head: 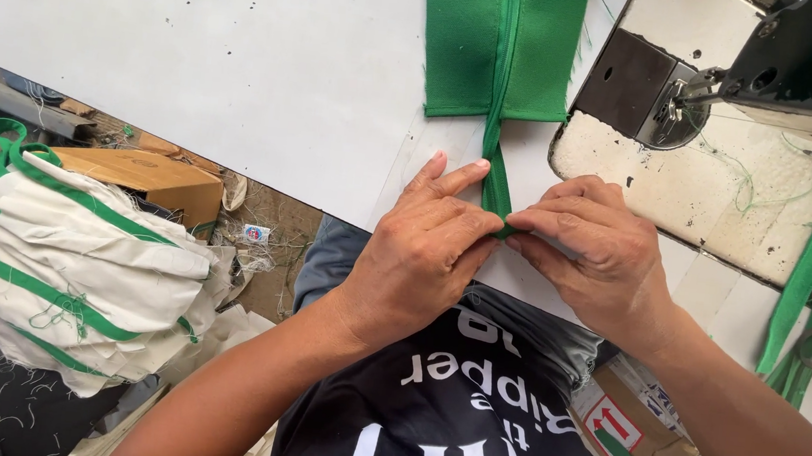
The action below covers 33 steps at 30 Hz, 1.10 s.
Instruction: Sewing zippers onto green fabric panels using an industrial sewing machine to manufacture bags.
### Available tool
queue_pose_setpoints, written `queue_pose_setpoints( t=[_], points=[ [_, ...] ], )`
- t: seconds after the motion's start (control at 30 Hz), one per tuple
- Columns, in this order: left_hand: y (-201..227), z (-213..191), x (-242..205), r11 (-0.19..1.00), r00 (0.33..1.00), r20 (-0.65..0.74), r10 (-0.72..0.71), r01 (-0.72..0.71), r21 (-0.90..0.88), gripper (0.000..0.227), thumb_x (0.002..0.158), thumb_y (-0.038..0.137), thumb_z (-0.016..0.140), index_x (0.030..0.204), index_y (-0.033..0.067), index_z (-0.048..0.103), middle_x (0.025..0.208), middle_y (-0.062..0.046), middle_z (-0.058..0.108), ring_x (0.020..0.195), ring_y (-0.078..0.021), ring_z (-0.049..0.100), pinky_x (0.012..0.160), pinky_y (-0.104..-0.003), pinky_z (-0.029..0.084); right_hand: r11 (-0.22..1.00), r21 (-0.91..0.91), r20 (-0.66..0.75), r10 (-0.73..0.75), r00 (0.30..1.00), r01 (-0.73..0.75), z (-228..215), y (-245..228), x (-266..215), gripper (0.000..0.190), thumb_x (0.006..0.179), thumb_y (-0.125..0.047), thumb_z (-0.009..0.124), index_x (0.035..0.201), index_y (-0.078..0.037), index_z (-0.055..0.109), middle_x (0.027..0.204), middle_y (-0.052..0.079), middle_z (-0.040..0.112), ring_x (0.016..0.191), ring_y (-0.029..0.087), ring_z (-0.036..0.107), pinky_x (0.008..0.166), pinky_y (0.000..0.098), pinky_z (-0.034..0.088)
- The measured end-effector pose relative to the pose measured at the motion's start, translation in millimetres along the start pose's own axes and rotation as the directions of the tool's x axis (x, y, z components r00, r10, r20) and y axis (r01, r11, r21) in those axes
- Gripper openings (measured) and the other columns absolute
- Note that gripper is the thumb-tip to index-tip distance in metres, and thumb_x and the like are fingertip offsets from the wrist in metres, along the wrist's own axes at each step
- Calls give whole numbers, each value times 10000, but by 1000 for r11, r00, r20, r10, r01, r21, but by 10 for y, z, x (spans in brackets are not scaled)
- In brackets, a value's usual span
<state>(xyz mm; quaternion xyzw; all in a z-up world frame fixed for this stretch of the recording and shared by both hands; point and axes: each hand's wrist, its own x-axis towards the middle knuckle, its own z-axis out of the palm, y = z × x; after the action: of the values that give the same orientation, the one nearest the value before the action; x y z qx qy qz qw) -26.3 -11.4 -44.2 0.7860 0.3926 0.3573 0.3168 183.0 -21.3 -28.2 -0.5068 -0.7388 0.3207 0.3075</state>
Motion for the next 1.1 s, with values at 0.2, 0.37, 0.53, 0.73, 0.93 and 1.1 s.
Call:
queue_pose_setpoints(
  t=[0.2, 0.37, 0.53, 0.73, 0.93, 1.1],
  points=[
    [19, 25, 9, 999, 1000, -15, -7, 8, 45, 140, 890, 49, 782, 1006, 20, 708, 929, -69, 604, 1288, -359, 600, 1204, -570, 368, 1000, -25, 19, 1, 1000, -1, -8, -18, 7, 144, 887, -70, 809, 1029, -57, 787, 871, 70, 753, 941, 237, 662, 860, 337, 456],
    [14, 28, 8, 992, 999, 17, 45, -47, 116, 97, 935, 46, 741, 993, -29, 722, 927, -74, 482, 1247, -388, 601, 1188, -606, 367, 998, -65, 19, -3, 1000, 4, -16, -27, 39, 100, 903, -72, 804, 1002, -68, 788, 827, 56, 712, 929, 225, 633, 861, 342, 442],
    [22, 13, 7, 985, 996, -22, 90, -86, 146, 159, 931, 36, 755, 1074, -25, 724, 950, -90, 532, 1247, -394, 620, 1184, -594, 378, 996, -87, 38, 6, 999, -3, -16, -31, 36, 84, 908, -73, 792, 991, -73, 794, 828, 48, 691, 936, 222, 618, 859, 342, 431],
    [-13, 39, -14, 987, 995, -31, 96, -91, 132, 57, 944, 46, 732, 964, -5, 714, 955, -83, 546, 1242, -389, 621, 1178, -587, 395, 991, -131, 66, 18, 998, -9, -6, -18, 28, 78, 919, -94, 779, 995, -91, 793, 842, 44, 646, 918, 230, 586, 849, 353, 429],
    [-3, 45, -15, 986, 998, 6, 62, -62, 153, 109, 982, 87, 678, 923, -5, 667, 972, -87, 515, 1242, -381, 610, 1189, -574, 379, 991, -131, 89, 46, 995, -34, -51, -6, 44, 80, 909, -143, 782, 984, -116, 791, 843, 24, 624, 895, 208, 584, 847, 342, 426],
    [73, 42, 39, 981, 999, 25, 27, -31, 192, 148, 979, 97, 666, 882, -7, 624, 1009, -98, 477, 1242, -391, 586, 1189, -570, 385, 984, -167, 93, 78, 993, -62, -56, 1, 77, 66, 899, -181, 795, 935, -127, 784, 825, 12, 616, 876, 190, 590, 823, 333, 417]
  ],
)
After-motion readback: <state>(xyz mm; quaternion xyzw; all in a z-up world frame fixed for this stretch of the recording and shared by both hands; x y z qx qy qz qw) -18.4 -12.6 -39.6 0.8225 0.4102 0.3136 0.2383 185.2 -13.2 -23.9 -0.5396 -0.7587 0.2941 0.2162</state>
